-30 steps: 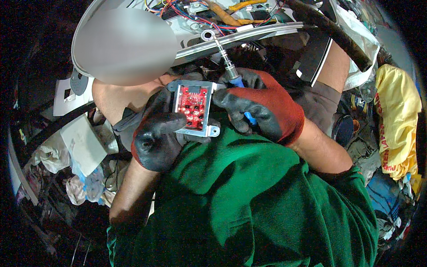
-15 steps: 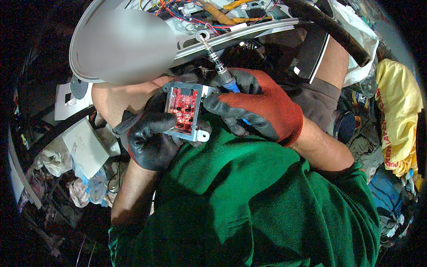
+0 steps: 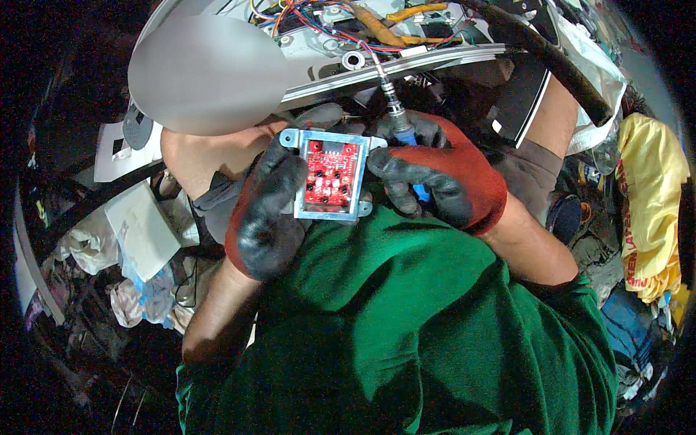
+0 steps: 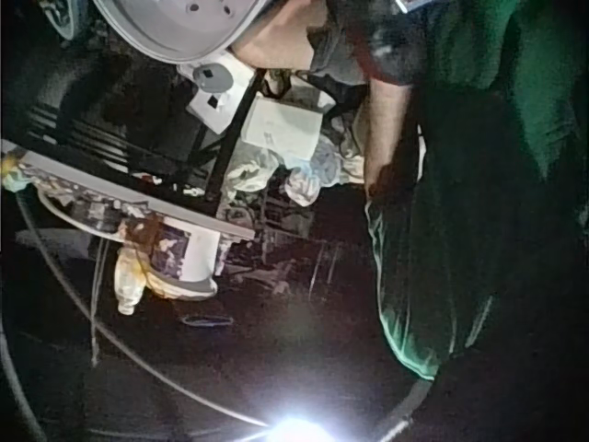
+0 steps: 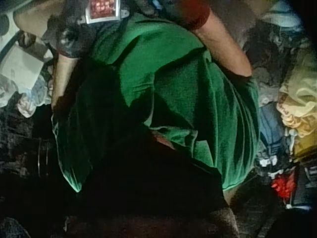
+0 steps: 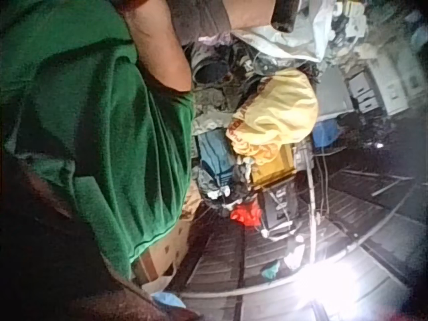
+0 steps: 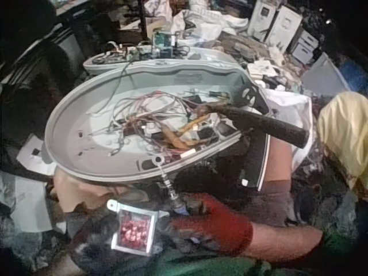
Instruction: The person uses a hammer and a screwdriver to detach a red circuit board from its mounting bracket, then uses pliers to manipulate wires and components within a large white plastic housing.
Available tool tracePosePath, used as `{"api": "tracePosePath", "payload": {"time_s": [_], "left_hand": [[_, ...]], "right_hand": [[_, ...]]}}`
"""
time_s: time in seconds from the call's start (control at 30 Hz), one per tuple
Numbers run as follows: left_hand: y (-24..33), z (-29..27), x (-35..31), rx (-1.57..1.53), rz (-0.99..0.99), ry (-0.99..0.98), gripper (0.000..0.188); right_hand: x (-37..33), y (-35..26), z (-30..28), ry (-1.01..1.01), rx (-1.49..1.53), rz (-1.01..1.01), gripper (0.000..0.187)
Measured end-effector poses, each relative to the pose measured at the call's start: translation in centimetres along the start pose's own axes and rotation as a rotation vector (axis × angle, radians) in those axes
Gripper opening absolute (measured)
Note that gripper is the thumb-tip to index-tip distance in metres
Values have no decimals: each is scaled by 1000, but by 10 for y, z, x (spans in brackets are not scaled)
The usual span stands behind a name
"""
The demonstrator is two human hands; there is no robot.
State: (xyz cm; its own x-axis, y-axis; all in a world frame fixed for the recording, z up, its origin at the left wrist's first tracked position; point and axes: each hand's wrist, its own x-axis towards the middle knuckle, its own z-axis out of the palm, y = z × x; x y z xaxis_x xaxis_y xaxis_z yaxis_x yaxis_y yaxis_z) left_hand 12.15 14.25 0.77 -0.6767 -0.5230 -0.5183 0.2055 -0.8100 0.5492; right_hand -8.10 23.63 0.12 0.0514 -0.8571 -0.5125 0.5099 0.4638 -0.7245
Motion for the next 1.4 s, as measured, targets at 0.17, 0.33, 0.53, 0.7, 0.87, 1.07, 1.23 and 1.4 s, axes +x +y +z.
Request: {"api": "tracePosePath", "payload": {"time_s": [0.17, 0.33, 0.53, 0.7, 0.87, 1.07, 1.23, 1.4], "left_hand": [[9, -1, 4, 576, 79, -240, 57], [8, -5, -3, 736, 47, -71, 59], [2, 3, -2, 759, 200, -101, 61], [2, -4, -11, 1014, 216, 3, 62], [-3, -7, -11, 1025, 176, 130, 62], [8, 2, 2, 278, 0, 22, 49], [-7, -28, 12, -34, -57, -51, 52], [-4, -16, 10, -142, -69, -50, 50]], "right_hand": [[0, 6, -3, 53, 67, -14, 17], [-1, 3, 2, 126, 183, 31, 18], [-1, 6, -2, 21, 43, -18, 17], [-4, 1, 4, 38, 143, 54, 21], [-9, 0, 3, 8, 119, -2, 31], [-31, 2, -4, 10, -344, -308, 55], [-49, -7, -17, -34, -706, -471, 59], [-62, -27, -20, 32, -941, -404, 48]]}}
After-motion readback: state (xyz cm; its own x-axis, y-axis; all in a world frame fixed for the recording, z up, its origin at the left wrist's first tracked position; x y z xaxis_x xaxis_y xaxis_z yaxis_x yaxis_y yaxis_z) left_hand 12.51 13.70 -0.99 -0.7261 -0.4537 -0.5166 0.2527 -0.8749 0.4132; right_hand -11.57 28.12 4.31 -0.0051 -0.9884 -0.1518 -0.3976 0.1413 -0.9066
